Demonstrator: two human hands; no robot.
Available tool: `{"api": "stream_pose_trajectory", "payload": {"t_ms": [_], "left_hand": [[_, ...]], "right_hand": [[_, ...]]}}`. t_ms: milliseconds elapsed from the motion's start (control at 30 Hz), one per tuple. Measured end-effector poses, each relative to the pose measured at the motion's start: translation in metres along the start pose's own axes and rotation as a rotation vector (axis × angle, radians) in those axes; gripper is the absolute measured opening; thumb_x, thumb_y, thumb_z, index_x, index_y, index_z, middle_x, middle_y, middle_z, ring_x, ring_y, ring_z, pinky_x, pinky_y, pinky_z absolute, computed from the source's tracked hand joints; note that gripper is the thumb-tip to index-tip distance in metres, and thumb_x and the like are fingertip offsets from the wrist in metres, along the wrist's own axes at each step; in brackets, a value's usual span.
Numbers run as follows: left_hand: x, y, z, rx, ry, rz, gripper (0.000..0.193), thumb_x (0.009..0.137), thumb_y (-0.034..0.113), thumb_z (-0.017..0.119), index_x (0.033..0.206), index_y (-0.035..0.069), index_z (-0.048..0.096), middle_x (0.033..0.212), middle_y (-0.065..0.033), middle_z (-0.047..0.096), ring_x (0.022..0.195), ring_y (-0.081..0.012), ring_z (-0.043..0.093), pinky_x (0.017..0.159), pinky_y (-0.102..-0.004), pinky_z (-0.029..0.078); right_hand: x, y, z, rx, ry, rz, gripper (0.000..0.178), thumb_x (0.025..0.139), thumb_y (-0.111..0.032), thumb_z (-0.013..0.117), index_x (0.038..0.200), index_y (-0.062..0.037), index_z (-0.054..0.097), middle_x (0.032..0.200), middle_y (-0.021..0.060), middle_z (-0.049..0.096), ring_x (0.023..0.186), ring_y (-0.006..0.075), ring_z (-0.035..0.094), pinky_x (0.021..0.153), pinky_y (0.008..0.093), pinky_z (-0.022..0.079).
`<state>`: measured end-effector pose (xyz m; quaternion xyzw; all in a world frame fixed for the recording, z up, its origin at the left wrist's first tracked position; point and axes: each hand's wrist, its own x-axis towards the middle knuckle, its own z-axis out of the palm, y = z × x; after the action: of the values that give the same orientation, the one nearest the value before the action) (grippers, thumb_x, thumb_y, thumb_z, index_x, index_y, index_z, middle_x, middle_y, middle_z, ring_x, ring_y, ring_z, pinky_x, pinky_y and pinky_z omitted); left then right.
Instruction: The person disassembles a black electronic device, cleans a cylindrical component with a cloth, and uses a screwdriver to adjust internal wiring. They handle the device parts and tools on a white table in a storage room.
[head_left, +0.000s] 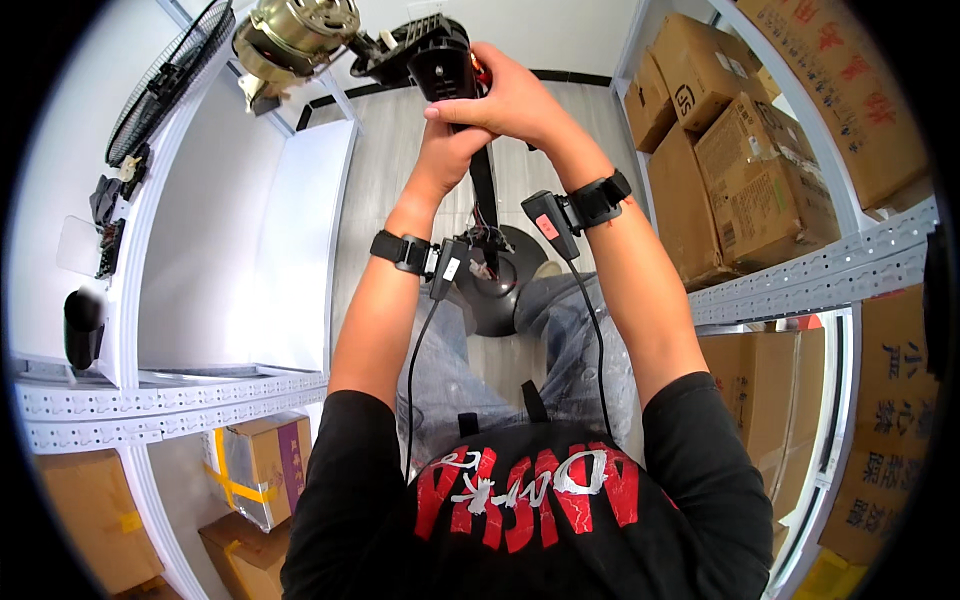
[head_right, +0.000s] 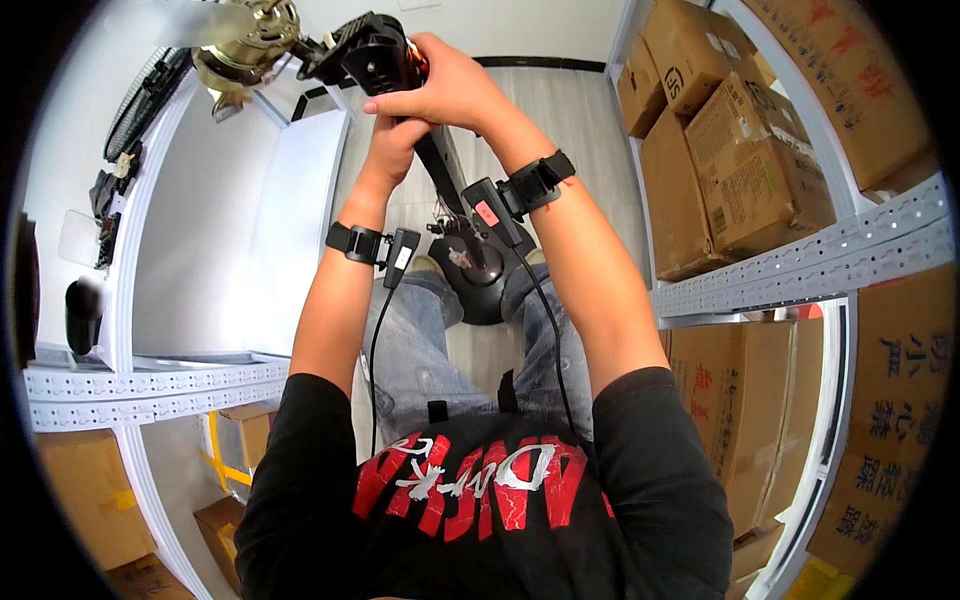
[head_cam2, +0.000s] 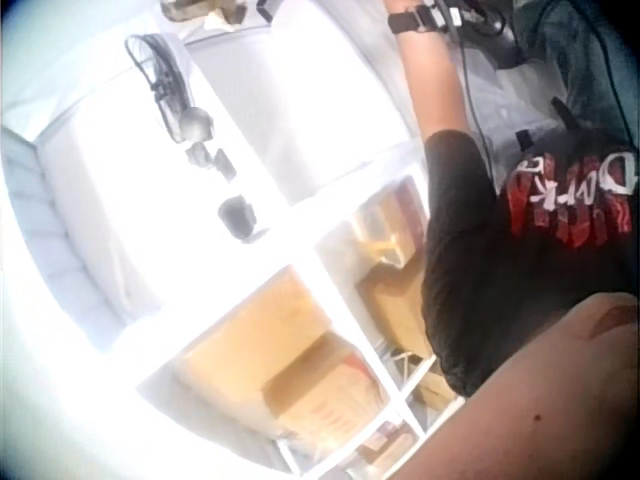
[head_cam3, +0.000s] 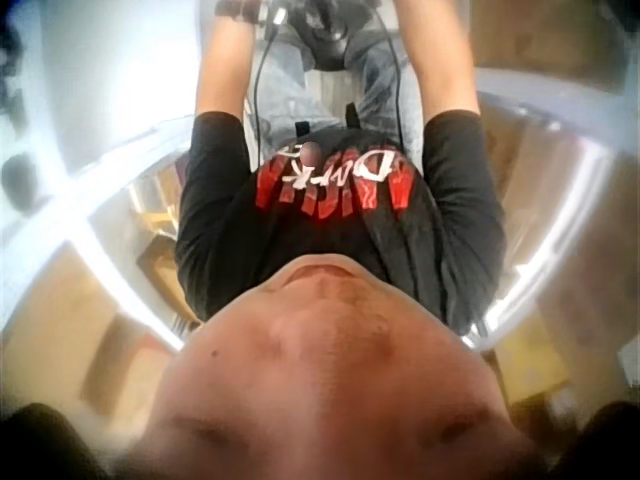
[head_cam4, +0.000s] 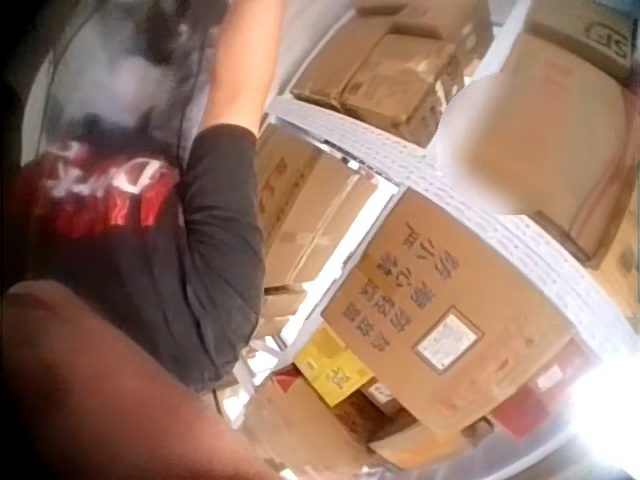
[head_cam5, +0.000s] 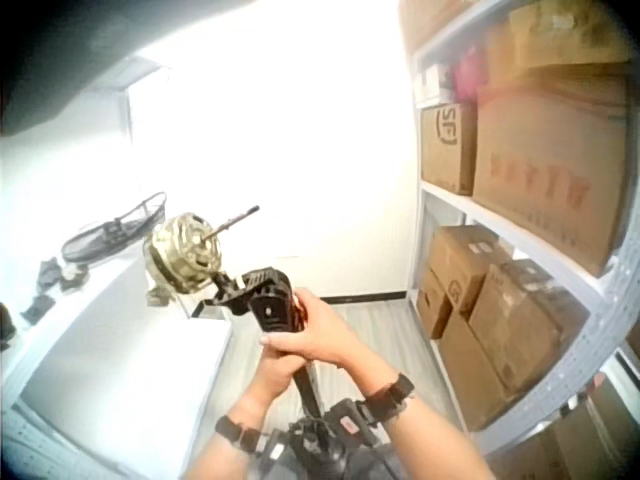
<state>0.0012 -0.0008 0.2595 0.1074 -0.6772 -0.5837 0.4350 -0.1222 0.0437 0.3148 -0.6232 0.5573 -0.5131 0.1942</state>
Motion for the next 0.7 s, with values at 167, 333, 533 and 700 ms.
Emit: {"api": "stream_pose_trajectory", "payload": {"t_ms": [167, 333, 533, 700], "left_hand": [[0.001, -0.014, -0.002, -0.014, -0.007, 0.140, 0.016, 0.072, 0.002, 0.061, 0.087, 0.000, 0.064, 0.080, -0.0007, 0.062, 0.076, -0.0104, 0.057, 0.066, -0.0256, 0.046], [0.004, -0.030, -0.008, 0.091, -0.126, 0.316, 0.007, 0.078, 0.000, 0.059, 0.084, -0.001, 0.064, 0.092, -0.0085, 0.061, 0.088, -0.0219, 0.058, 0.077, -0.0317, 0.045], [0.007, -0.049, -0.015, 0.002, -0.231, 0.329, 0.008, 0.078, 0.000, 0.059, 0.081, 0.001, 0.066, 0.094, -0.0091, 0.062, 0.091, -0.0236, 0.058, 0.078, -0.0327, 0.046], [0.004, -0.053, -0.014, -0.048, -0.188, 0.270, 0.016, 0.071, 0.000, 0.061, 0.086, 0.001, 0.066, 0.085, -0.0060, 0.064, 0.083, -0.0174, 0.061, 0.075, -0.0285, 0.049]], "right_hand": [[-0.010, -0.006, 0.005, 0.173, -0.021, -0.009, 0.063, 0.068, -0.030, 0.084, 0.115, 0.0007, 0.054, 0.098, 0.0055, 0.062, 0.088, 0.0115, 0.058, 0.078, 0.0276, 0.050], [-0.010, -0.010, -0.001, 0.277, -0.047, 0.040, 0.063, 0.068, -0.027, 0.083, 0.113, 0.0021, 0.050, 0.093, 0.0057, 0.057, 0.084, 0.0133, 0.053, 0.074, 0.0276, 0.047], [-0.015, -0.008, 0.004, 0.169, 0.068, 0.062, 0.056, 0.069, -0.027, 0.083, 0.105, 0.0003, 0.051, 0.086, 0.0039, 0.056, 0.078, 0.0119, 0.051, 0.069, 0.0267, 0.045], [-0.019, 0.005, 0.011, 0.196, 0.066, 0.061, 0.053, 0.069, -0.027, 0.083, 0.103, -0.0005, 0.051, 0.084, 0.0028, 0.054, 0.076, 0.0105, 0.050, 0.067, 0.0258, 0.044]]}}
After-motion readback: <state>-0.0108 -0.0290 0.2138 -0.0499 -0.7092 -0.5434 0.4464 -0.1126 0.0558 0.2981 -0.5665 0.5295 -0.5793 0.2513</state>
